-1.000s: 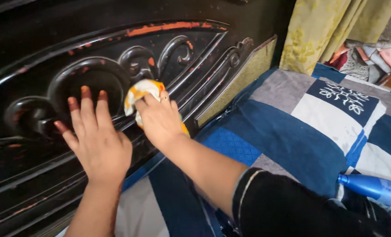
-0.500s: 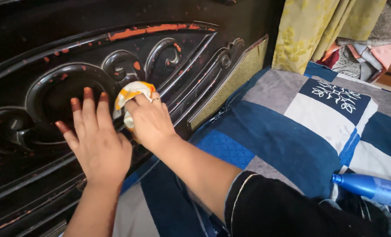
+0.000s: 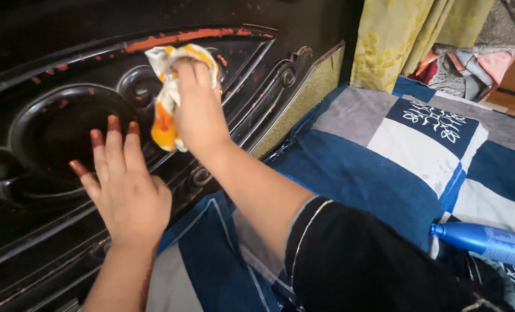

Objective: Cleaning the ornate wooden headboard of a bed using a cloth.

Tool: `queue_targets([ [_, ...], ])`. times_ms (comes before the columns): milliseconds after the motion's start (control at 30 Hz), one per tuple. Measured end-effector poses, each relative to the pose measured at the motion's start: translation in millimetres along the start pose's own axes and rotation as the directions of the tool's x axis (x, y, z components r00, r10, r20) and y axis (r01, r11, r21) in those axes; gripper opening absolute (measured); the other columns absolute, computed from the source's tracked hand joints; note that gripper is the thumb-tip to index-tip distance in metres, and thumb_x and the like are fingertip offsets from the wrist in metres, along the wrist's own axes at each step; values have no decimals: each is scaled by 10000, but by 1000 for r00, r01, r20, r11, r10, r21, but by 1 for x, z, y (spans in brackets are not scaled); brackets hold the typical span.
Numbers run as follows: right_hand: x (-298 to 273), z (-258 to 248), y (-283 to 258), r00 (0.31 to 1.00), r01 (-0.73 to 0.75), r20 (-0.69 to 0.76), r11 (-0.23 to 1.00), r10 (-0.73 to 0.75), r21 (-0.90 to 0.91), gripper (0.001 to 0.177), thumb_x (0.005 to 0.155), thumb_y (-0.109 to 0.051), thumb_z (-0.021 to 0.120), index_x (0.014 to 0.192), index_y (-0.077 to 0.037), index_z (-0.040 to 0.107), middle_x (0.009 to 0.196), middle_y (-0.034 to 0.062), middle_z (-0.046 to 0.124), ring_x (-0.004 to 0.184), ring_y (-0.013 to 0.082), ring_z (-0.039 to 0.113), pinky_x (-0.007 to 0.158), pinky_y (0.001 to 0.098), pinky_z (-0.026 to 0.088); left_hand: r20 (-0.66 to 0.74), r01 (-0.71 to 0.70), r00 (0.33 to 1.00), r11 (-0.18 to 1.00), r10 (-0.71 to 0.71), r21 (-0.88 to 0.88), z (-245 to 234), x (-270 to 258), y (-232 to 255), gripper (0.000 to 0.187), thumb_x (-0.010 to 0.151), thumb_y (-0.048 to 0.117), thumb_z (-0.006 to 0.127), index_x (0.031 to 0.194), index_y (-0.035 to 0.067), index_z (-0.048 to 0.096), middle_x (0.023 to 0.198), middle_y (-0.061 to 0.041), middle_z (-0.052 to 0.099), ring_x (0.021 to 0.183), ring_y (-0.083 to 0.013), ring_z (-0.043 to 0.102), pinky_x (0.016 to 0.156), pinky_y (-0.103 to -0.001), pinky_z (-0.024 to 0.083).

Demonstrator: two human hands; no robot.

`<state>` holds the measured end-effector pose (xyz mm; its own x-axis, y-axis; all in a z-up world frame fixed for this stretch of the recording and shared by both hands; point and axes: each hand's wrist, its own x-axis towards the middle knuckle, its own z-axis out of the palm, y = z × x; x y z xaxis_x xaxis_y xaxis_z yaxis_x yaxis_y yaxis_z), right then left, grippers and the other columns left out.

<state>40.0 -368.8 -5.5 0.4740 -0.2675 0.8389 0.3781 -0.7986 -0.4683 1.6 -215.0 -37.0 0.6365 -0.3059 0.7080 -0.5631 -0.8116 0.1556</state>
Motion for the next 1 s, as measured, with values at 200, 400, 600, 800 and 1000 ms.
queue_targets([
  [200,-52,18,7,985,-165,44,986,166,-33,481,859,6,564,1335,-24,502,1378,246,468,1238,509,493,1045,529,455,30,-3,1000,1000,3,7,15,-3,1,770,806,22,584,1561,63,436,1681,-118,330,1587,-347,234,1219,-682,91],
  [400,-40,1,13,911,-276,222,915,347,-295,341,846,-86,601,1186,-92,596,1278,133,563,1165,459,520,971,558,442,62,-16,998,1000,15,14,20,-4,0,777,782,42,595,1541,47,427,1677,-131,307,1554,-342,276,1210,-676,125],
  [600,-4,0,45,938,-317,21,885,345,-341,443,742,-6,654,1177,-68,594,1368,199,470,1149,464,522,996,496,462,102,3,995,1000,-6,25,20,-3,1,808,762,31,603,1548,47,417,1692,-127,259,1518,-312,324,1195,-680,150],
  [800,-35,19,28,978,-188,-130,960,164,-206,672,768,63,653,1414,-20,486,1402,241,441,1167,463,536,1043,487,450,104,-15,994,999,12,28,20,-4,2,792,747,50,622,1520,40,446,1686,-156,229,1518,-332,310,1178,-686,162],
  [1000,-73,29,19,992,-125,-1,984,126,-130,677,749,28,686,1394,20,482,1375,225,484,1180,464,521,1048,482,452,104,-16,995,1000,14,15,24,-5,-2,735,761,69,634,1480,43,486,1684,-158,235,1522,-333,305,1182,-676,165],
])
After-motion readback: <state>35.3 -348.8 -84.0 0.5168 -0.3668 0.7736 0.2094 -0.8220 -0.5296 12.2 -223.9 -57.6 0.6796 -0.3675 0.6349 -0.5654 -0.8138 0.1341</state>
